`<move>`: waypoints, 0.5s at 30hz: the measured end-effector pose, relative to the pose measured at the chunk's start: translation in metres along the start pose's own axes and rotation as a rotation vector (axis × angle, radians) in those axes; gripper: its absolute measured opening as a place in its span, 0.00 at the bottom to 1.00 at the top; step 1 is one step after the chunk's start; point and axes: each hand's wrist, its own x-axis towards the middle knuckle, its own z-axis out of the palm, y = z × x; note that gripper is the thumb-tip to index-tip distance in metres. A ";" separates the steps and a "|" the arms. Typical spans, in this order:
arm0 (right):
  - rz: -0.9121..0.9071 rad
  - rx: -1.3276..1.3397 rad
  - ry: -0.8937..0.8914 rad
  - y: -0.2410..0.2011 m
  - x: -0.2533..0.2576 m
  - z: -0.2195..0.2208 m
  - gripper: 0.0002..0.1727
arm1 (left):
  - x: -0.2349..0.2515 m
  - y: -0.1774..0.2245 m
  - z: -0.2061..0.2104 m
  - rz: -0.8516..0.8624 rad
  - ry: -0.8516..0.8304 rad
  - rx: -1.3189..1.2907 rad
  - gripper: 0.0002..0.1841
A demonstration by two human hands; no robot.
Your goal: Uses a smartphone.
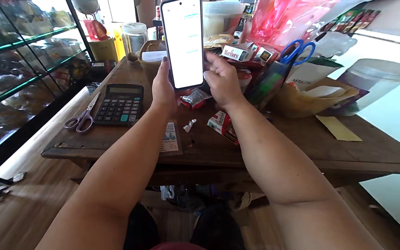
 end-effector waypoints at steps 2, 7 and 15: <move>-0.003 -0.003 0.004 0.000 0.000 0.000 0.28 | 0.001 -0.001 -0.001 0.005 -0.010 0.006 0.27; 0.001 -0.036 0.031 -0.001 0.000 0.001 0.25 | 0.000 0.000 0.001 -0.003 0.004 0.010 0.25; 0.043 -0.041 0.140 -0.003 0.000 -0.001 0.19 | 0.000 -0.003 0.000 -0.018 -0.081 0.039 0.26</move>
